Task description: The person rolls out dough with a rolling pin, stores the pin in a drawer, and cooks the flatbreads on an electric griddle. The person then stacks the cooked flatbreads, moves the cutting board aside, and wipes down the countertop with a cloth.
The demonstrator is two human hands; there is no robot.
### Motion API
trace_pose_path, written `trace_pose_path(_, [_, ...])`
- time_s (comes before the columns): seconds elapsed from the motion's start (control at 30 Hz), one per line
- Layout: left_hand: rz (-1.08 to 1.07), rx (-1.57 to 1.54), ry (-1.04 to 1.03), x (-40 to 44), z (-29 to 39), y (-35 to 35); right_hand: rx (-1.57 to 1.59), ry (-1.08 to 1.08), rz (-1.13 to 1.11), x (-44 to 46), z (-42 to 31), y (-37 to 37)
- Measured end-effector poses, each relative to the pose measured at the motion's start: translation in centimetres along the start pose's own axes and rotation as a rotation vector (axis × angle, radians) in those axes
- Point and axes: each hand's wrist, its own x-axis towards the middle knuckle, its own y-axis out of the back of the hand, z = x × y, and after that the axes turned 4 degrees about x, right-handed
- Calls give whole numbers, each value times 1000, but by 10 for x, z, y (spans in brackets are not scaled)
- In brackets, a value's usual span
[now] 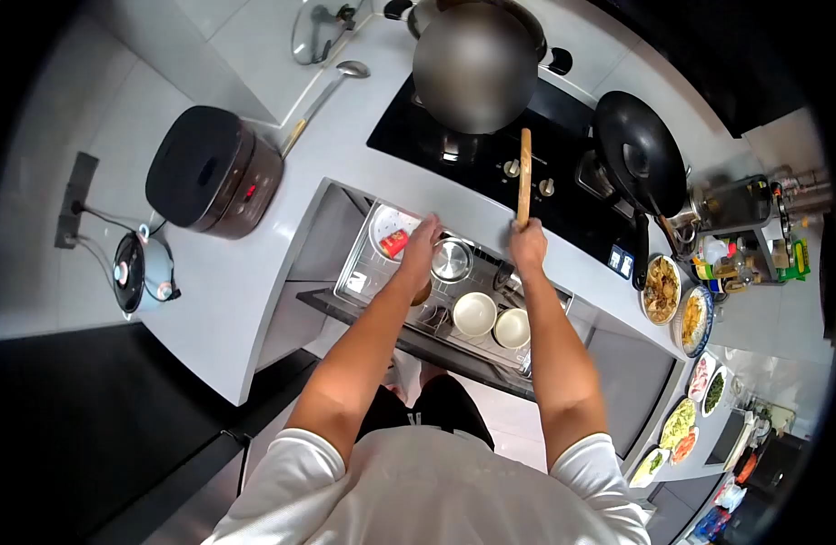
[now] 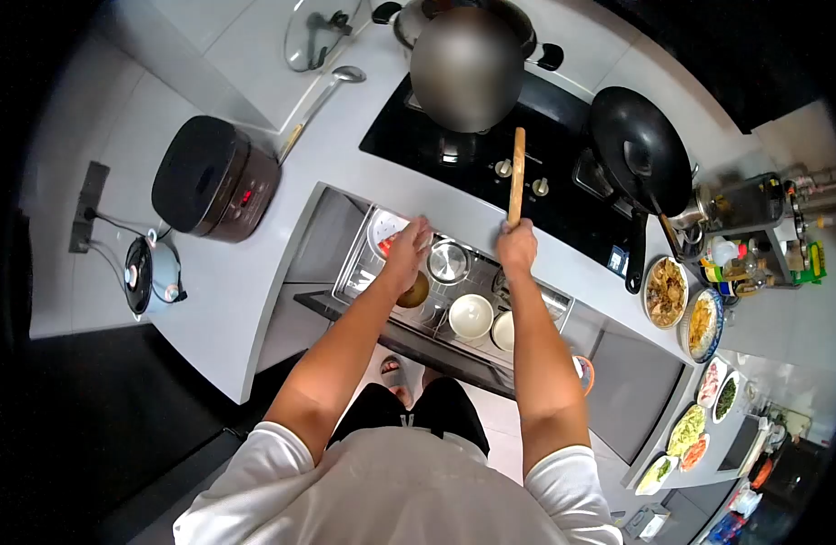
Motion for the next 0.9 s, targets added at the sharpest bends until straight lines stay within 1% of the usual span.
trace_pose_path(0.1, [36,41,19,-23,10,20,75,-8,55,-58,6,-3])
trace_pose_path(0.2, [61,6,-6,-37,6,45,136,130,108,-124,30,-24])
trace_pose_path(0.23, [57,-12,-14,-41,2,54,145,214,87,-148,37,-30])
trace_pose_path(0.27, [69,-11,-18,-40,-4,64,200,232,68,-178,34,-31])
trace_pose_path(0.3, [71,-5,-7,-46,-3,68,199,252,32,-203,39,-40])
trace_pose_path(0.33, [75,0,2,-55,1,71,193,206,-54,-235,20,-31])
trace_pose_path(0.37, [84,5,14,-63,1,77,185,198,-113,-255,26,-42])
trace_pose_path(0.4, [72,8,-12,-61,-10,89,186,217,-170,-272,33,-53])
trace_pose_path(0.47, [62,27,17,-60,-25,110,120,205,-287,-291,34,-69])
trace_pose_path(0.5, [57,38,34,-61,-29,117,108,193,-340,-295,35,-77])
trace_pose_path(0.53, [87,63,48,-60,-34,122,90,219,-328,-291,40,-89])
trace_pose_path(0.63, [121,127,77,-51,-50,138,39,165,-364,-255,50,-129])
trace_pose_path(0.67, [133,130,86,-44,-55,141,-49,146,-406,-237,51,-142])
trace_pose_path(0.77, [169,146,112,-20,-64,147,-180,168,-473,-193,48,-171])
trace_pose_path(0.87, [212,139,134,-3,-67,151,-253,201,-404,-156,70,-223])
trace_pose_path(0.9, [219,132,137,3,-69,154,-229,194,-403,-147,69,-229])
